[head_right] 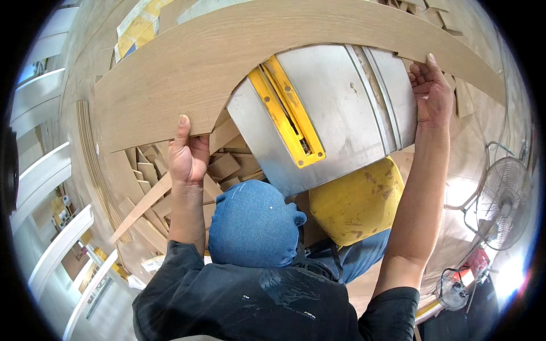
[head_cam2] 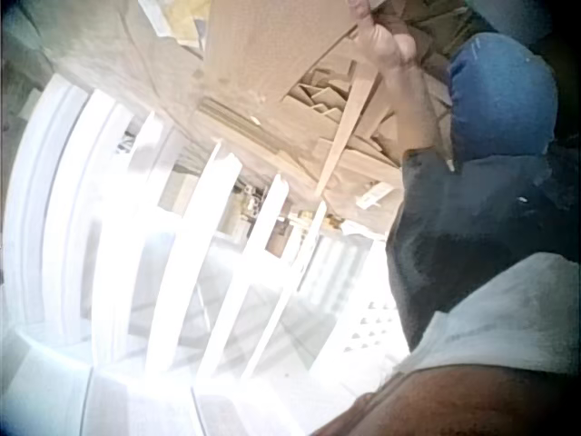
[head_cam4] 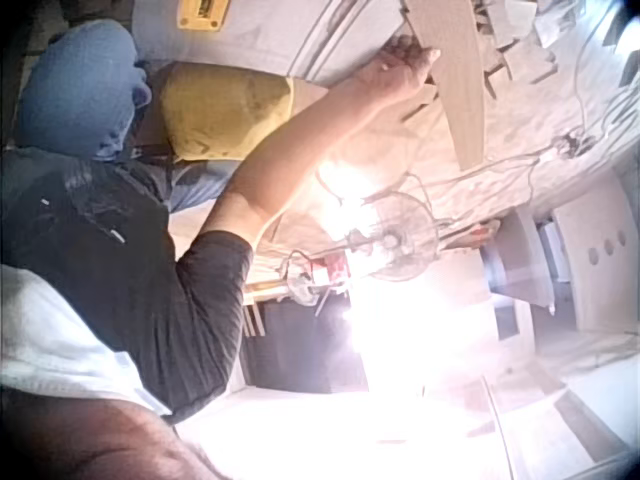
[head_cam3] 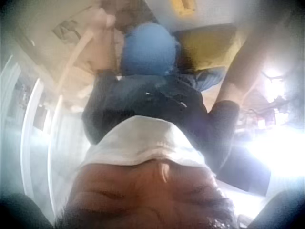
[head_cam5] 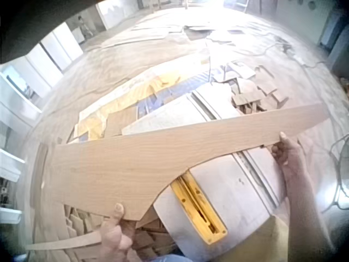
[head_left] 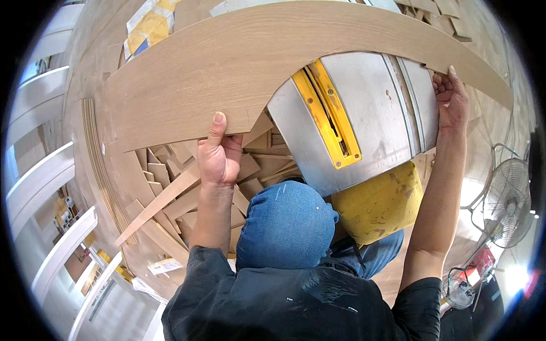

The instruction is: The person positions and feeds a curved piece of wood into a table saw.

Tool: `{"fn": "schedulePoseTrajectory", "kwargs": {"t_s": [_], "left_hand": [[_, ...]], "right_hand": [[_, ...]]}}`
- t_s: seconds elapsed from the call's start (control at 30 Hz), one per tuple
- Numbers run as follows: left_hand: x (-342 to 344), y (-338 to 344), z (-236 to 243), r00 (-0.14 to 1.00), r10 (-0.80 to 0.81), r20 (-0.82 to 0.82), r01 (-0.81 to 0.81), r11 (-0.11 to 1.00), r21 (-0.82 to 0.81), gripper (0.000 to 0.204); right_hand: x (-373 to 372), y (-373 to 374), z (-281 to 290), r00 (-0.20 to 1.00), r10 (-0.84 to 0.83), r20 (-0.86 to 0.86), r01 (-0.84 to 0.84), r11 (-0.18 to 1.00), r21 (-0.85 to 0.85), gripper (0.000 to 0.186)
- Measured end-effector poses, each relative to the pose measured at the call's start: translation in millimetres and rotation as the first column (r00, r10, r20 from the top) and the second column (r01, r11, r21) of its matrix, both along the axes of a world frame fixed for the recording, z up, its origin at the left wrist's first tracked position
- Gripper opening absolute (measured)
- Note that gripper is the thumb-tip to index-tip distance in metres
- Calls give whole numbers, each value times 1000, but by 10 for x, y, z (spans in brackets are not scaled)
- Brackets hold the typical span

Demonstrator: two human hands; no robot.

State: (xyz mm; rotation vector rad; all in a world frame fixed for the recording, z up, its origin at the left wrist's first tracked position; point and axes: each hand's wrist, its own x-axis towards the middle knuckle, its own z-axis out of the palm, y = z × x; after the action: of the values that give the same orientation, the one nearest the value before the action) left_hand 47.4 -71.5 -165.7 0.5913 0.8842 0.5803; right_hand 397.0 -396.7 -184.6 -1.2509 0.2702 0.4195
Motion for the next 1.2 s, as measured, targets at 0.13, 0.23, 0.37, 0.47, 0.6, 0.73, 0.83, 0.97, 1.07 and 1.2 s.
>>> {"fn": "schedulePoseTrajectory", "kwargs": {"t_s": [0.13, 0.23, 0.37, 0.47, 0.6, 0.73, 0.83, 0.97, 1.07, 1.2], "left_hand": [[40, -10, -1, 1000, -11, 4, 11, 1000, 9, 37], [67, -22, -3, 1000, 3, -24, -3, 1000, 8, 38], [99, -29, 14, 1000, -13, -8, 13, 1000, 20, 38], [118, -24, 21, 1000, -20, -17, 20, 1000, 9, 38], [139, -8, -20, 1000, -11, -8, 11, 1000, -8, 39], [183, -4, -18, 1000, -19, -3, 19, 1000, -7, 39], [188, -6, -12, 1000, -15, 6, 15, 1000, 11, 36], [133, 20, -48, 999, -30, 20, 31, 999, -15, 38], [117, -2, -11, 1000, -20, -22, 19, 1000, -25, 40], [99, 1, -3, 999, -30, 13, 30, 999, -14, 40]], "right_hand": [[39, -61, -71, 1000, -23, -4, 23, 999, 38, 17], [28, -34, -55, 997, -73, -9, 74, 997, 22, 17], [11, -35, -37, 996, -85, -21, 85, 996, 10, 17], [52, -60, -59, 996, -82, -39, 83, 996, 20, 17], [75, -94, -113, 995, -96, -23, 97, 993, 61, 17], [79, -95, -121, 992, -127, -15, 127, 991, 34, 15], [85, -116, -132, 996, -93, -16, 93, 994, 58, 15], [68, -131, -122, 998, -57, 7, 57, 996, 61, 16], [72, -135, -112, 998, -56, 0, 56, 998, 43, 16], [82, -148, -126, 998, -50, -29, 52, 997, 61, 17]]}}
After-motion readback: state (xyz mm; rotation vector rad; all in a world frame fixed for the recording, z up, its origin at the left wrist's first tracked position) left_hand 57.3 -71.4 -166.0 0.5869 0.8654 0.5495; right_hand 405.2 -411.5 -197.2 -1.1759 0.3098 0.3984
